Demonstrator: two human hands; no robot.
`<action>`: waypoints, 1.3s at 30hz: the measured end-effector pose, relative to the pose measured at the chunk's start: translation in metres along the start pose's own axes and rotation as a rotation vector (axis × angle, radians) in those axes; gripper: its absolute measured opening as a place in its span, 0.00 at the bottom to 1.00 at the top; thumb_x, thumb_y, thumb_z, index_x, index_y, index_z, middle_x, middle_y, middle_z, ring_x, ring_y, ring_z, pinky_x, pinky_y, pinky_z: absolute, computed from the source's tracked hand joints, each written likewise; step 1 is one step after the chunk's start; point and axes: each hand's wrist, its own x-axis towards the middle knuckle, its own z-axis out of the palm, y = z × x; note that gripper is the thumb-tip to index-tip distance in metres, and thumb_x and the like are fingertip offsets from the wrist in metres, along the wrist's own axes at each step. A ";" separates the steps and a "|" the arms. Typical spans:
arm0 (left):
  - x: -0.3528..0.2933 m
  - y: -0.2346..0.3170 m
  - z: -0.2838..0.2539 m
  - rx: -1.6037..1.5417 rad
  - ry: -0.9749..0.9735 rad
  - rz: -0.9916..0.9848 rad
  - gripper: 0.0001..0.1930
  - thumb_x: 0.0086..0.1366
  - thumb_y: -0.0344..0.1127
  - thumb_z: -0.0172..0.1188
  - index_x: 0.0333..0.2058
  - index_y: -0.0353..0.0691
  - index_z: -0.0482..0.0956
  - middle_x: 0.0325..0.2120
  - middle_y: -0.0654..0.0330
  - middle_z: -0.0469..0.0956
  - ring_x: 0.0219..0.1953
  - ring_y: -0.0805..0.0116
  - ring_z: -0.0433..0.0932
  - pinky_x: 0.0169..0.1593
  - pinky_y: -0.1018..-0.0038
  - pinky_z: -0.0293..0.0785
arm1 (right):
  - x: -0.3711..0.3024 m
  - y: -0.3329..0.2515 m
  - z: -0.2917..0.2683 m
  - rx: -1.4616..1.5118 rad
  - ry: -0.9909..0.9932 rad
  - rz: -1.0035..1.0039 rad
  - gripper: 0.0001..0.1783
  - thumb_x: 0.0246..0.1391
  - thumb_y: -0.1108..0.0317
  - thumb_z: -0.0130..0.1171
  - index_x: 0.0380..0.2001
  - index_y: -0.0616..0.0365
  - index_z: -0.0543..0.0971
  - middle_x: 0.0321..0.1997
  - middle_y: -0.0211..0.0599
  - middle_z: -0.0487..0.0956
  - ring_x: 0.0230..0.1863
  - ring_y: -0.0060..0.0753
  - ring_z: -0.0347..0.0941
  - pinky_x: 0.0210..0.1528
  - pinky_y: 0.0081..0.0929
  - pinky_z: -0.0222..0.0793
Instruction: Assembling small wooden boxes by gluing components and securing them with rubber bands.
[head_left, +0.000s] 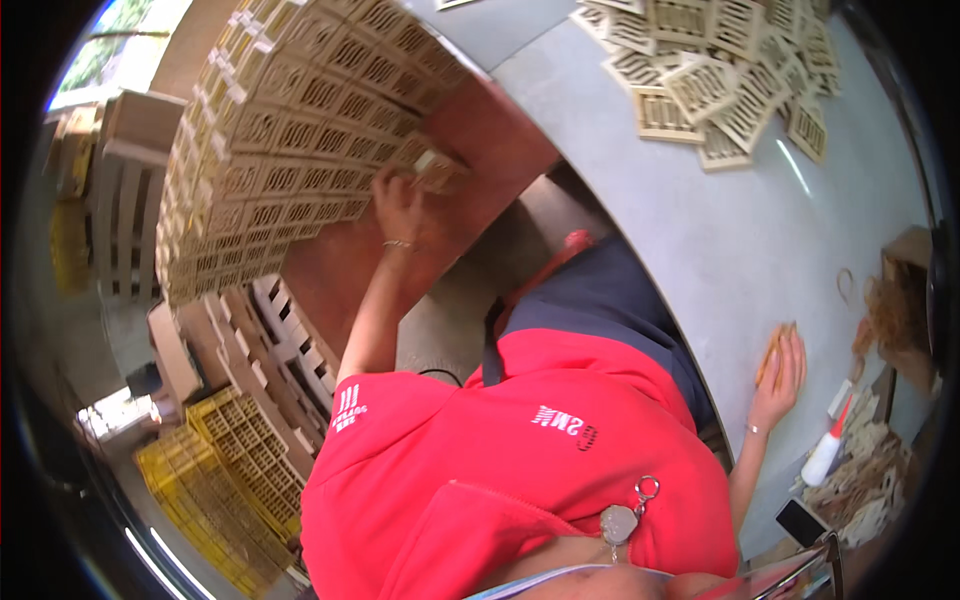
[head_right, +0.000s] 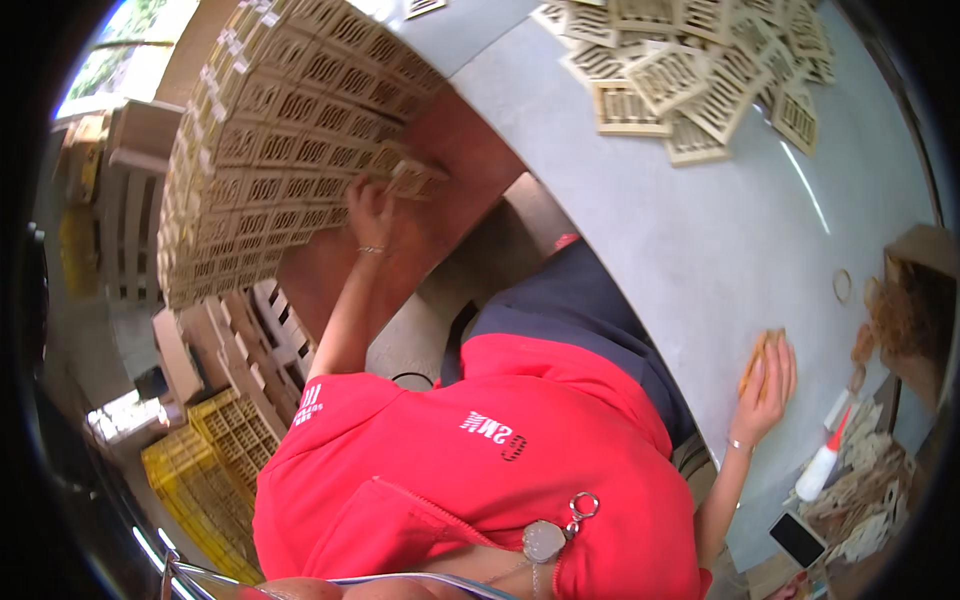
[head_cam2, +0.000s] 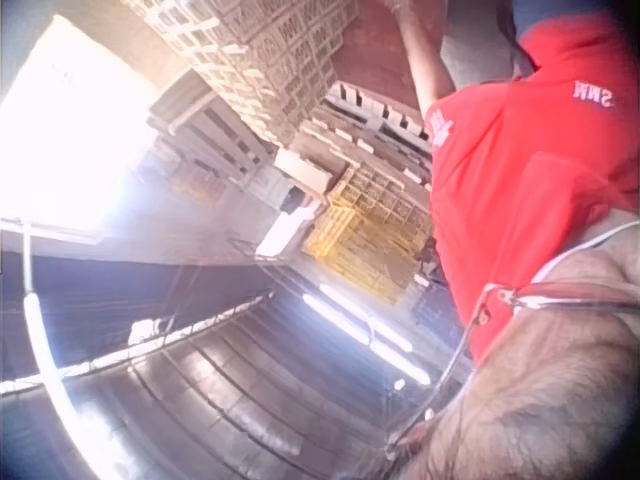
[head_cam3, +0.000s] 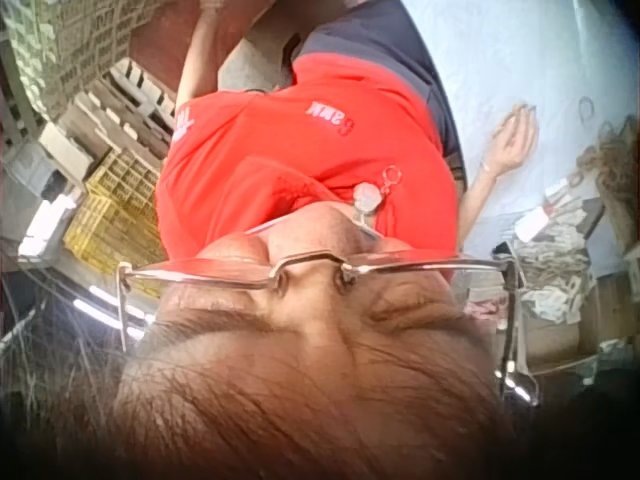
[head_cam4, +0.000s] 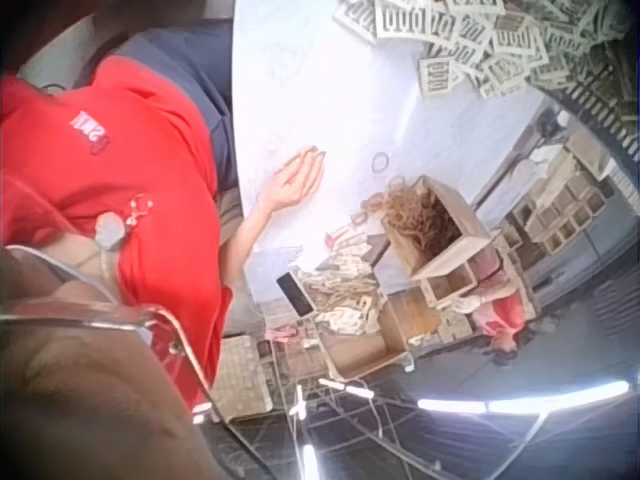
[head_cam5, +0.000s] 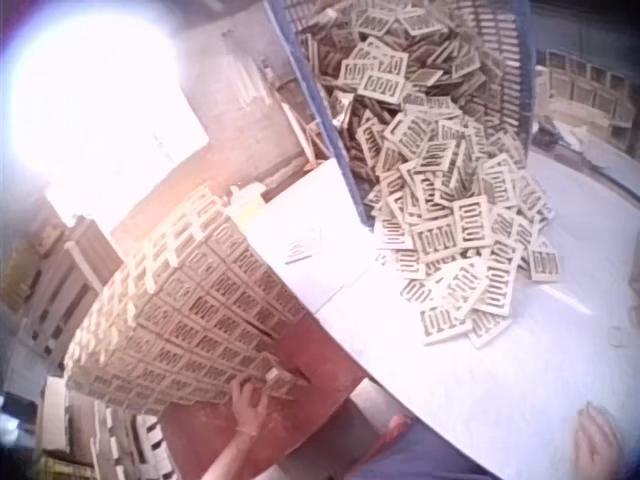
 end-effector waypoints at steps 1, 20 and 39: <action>0.001 -0.005 0.002 0.047 -0.007 0.049 0.11 0.56 0.34 0.62 0.38 0.38 0.75 0.48 0.47 0.68 0.51 0.47 0.67 0.54 0.58 0.64 | 0.010 0.009 0.001 0.017 0.025 -0.002 0.15 0.56 0.75 0.51 0.47 0.62 0.77 0.55 0.44 0.73 0.59 0.45 0.66 0.61 0.38 0.59; 0.033 0.338 0.017 -0.631 -0.434 0.454 0.14 0.55 0.24 0.61 0.42 0.36 0.75 0.47 0.51 0.71 0.51 0.55 0.71 0.52 0.67 0.69 | 0.072 -0.046 0.055 0.178 0.235 -0.250 0.13 0.45 0.74 0.55 0.38 0.56 0.80 0.45 0.35 0.78 0.52 0.39 0.71 0.58 0.40 0.62; 0.092 0.411 0.094 -0.542 -0.577 0.879 0.14 0.52 0.32 0.63 0.39 0.39 0.75 0.43 0.53 0.72 0.45 0.53 0.70 0.48 0.64 0.67 | -0.092 0.043 -0.079 -0.058 0.353 0.449 0.16 0.52 0.69 0.57 0.45 0.59 0.77 0.54 0.44 0.73 0.57 0.50 0.66 0.60 0.43 0.58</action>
